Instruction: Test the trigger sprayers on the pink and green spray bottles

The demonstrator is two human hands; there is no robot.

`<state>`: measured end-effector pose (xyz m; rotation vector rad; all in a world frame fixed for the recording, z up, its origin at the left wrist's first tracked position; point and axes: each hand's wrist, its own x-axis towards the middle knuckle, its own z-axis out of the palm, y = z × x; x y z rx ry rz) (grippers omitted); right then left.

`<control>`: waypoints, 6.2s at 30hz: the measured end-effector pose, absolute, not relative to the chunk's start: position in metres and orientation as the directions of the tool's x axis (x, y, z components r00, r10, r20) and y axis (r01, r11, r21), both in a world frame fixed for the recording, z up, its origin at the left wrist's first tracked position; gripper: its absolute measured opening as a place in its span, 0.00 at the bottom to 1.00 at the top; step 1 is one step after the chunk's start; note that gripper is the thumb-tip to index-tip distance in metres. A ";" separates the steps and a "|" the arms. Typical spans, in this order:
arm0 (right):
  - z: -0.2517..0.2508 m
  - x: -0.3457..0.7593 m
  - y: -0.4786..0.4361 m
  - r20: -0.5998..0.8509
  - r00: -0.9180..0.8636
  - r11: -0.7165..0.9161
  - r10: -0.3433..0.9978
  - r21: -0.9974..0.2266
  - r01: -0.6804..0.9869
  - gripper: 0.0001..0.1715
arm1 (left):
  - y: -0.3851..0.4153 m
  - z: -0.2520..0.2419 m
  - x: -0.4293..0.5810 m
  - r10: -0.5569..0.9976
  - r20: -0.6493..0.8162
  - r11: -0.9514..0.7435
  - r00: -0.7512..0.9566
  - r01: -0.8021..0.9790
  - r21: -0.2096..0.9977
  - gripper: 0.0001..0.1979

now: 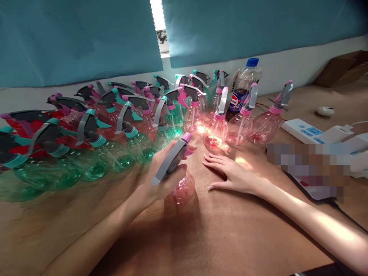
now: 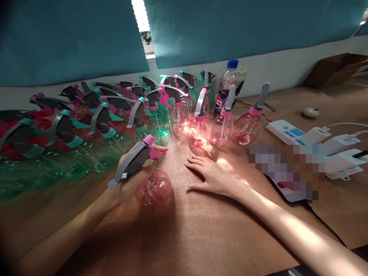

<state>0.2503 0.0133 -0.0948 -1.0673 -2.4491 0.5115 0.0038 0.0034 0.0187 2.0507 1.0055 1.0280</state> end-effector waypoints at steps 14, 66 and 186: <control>-0.093 0.250 0.014 0.207 -0.632 0.645 0.747 -0.457 0.613 0.45 | 0.003 0.010 0.002 0.849 0.367 -0.480 0.381 0.265 0.836 0.14; -0.094 0.250 0.014 0.214 -0.628 0.643 0.748 -0.470 0.605 0.44 | 0.000 0.021 0.003 0.840 0.379 -0.521 0.388 0.378 0.765 0.04; -0.030 0.247 0.089 0.261 0.083 0.127 0.962 -0.696 0.707 0.44 | -0.006 -0.038 0.029 0.884 -0.059 -0.177 0.464 0.448 0.876 0.17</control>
